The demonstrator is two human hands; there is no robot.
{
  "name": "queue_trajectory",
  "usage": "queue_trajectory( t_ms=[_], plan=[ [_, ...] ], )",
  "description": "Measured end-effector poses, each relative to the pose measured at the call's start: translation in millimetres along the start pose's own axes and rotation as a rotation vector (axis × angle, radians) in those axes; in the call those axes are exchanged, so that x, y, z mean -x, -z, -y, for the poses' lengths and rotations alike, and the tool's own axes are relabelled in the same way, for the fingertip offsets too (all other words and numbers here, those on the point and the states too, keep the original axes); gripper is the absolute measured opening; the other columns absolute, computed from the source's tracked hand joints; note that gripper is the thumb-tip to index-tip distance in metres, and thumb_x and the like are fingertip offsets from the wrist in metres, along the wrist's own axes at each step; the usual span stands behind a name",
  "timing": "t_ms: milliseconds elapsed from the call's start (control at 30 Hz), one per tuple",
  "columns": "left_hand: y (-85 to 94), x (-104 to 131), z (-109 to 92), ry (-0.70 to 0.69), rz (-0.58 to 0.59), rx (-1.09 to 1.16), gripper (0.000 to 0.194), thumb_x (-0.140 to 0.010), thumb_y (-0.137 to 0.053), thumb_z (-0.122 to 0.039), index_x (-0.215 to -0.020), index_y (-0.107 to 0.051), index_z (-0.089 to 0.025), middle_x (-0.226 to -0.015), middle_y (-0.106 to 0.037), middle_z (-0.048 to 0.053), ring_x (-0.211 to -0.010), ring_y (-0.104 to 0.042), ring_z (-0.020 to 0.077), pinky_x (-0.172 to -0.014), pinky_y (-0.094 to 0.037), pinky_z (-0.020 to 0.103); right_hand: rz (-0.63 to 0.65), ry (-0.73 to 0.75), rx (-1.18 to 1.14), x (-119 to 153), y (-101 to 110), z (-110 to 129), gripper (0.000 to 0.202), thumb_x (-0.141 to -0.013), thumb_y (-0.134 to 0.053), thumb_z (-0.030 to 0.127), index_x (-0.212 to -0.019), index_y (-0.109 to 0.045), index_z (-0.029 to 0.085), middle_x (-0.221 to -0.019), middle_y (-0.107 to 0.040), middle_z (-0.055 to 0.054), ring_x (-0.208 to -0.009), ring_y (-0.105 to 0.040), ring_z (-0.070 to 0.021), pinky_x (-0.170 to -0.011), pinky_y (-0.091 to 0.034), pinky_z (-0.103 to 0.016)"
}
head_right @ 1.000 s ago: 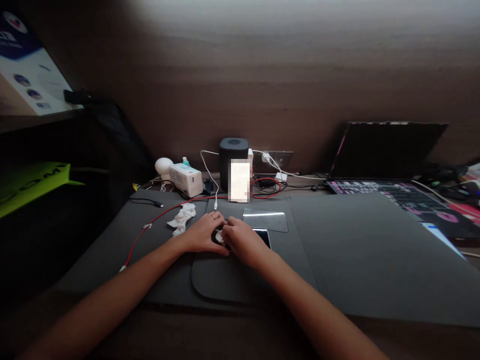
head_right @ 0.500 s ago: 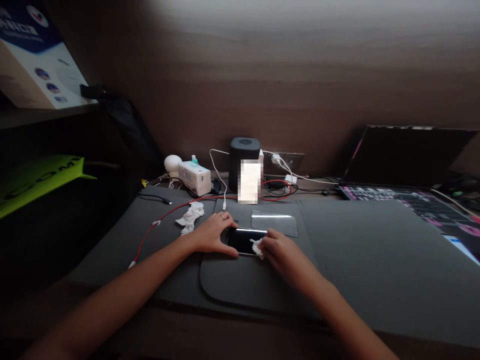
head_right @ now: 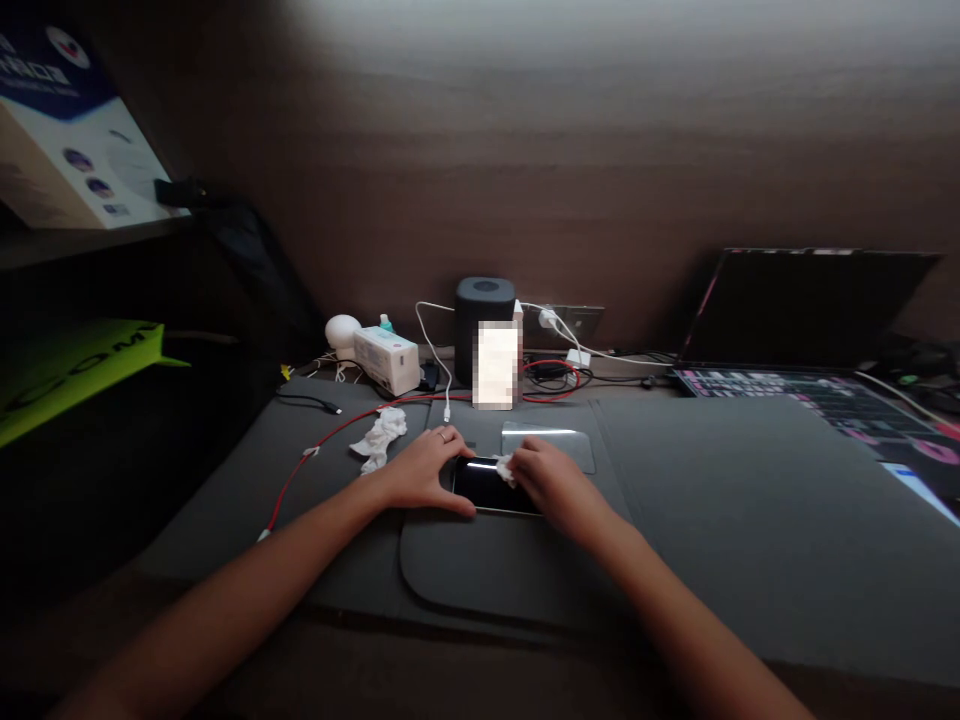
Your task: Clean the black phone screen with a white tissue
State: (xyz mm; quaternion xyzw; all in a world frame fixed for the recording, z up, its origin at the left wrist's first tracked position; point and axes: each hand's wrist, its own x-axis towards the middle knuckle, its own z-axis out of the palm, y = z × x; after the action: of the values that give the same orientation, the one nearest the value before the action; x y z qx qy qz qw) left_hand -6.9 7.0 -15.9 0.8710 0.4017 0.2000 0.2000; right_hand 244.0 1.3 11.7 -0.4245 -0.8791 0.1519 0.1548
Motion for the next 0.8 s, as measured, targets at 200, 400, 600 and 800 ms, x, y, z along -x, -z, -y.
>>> queue_trajectory(
  t_ms=[200, 400, 600, 800],
  plan=[
    [-1.1, -0.5, 0.1, 0.005, -0.011, -0.002, 0.075, -0.058, -0.079, -0.072, -0.110, -0.063, -0.020, -0.113, -0.058, 0.008, -0.109, -0.057, 0.0301, -0.099, -0.044, 0.042, -0.009, -0.029, -0.039, 40.1, 15.8, -3.5, 0.025, -0.098, -0.045, 0.031, -0.090, -0.066, 0.020, -0.086, -0.058, -0.007, -0.071, -0.059, -0.0189, -0.065, -0.044, -0.029],
    [-1.6, -1.4, 0.9, -0.021, -0.023, -0.024, 0.072, -0.059, -0.081, -0.068, -0.109, -0.061, -0.020, -0.112, -0.058, 0.008, -0.105, -0.057, 0.0280, -0.095, -0.045, 0.040, 0.075, 0.049, -0.074, 9.0, -7.4, 43.8, 0.024, -0.096, -0.046, 0.017, -0.089, -0.069, 0.018, -0.092, -0.061, -0.008, -0.074, -0.059, -0.0181, -0.067, -0.043, -0.027],
    [-2.1, -1.0, 3.3, -0.012, 0.009, -0.059, 0.066, -0.060, -0.080, -0.070, -0.097, -0.061, -0.019, -0.104, -0.057, 0.007, -0.098, -0.057, 0.0274, -0.086, -0.047, 0.039, 0.058, 0.078, 0.001, -35.4, -23.0, 53.3, 0.016, -0.091, -0.054, 0.012, -0.083, -0.067, 0.015, -0.087, -0.058, -0.007, -0.077, -0.055, -0.0179, -0.068, -0.041, -0.027],
    [-2.5, 0.2, 3.9, -0.019, -0.012, 0.015, 0.076, -0.059, -0.079, -0.072, -0.113, -0.063, -0.021, -0.113, -0.057, 0.008, -0.105, -0.057, 0.0279, -0.094, -0.045, 0.039, -0.018, -0.071, 0.021, 10.4, 2.2, 7.3, 0.020, -0.094, -0.048, 0.018, -0.083, -0.065, 0.017, -0.086, -0.057, -0.006, -0.073, -0.057, -0.0181, -0.067, -0.043, -0.028]
  ],
)
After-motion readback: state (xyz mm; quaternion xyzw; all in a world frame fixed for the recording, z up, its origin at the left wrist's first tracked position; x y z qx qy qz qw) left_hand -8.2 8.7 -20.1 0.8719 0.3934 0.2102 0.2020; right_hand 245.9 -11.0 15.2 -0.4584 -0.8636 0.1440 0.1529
